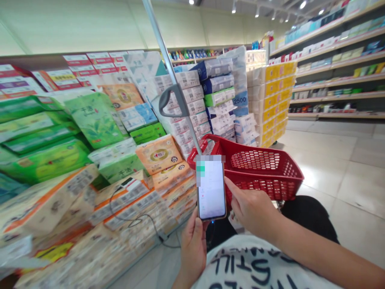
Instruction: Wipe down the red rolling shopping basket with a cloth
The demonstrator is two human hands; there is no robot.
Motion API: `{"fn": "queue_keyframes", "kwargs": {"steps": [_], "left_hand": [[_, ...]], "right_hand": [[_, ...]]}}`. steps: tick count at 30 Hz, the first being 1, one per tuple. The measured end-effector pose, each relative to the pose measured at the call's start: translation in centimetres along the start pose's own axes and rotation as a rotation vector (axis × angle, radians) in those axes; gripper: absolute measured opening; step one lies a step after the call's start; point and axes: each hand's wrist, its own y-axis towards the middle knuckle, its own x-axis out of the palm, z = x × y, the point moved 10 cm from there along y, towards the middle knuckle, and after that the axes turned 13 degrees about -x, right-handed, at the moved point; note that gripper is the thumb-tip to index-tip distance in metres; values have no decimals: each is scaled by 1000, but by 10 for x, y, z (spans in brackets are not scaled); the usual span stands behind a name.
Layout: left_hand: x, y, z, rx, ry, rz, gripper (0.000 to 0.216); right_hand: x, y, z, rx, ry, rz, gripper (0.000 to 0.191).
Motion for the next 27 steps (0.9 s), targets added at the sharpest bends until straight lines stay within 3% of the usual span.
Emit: {"fn": "queue_keyframes", "kwargs": {"steps": [20, 27], "left_hand": [[7, -3, 4, -1, -19, -14, 50], [2, -2, 6, 38, -23, -2, 44]], "right_hand": [[-2, 0, -2, -19, 7, 41, 58], [3, -3, 0, -1, 137, 35, 57]]}}
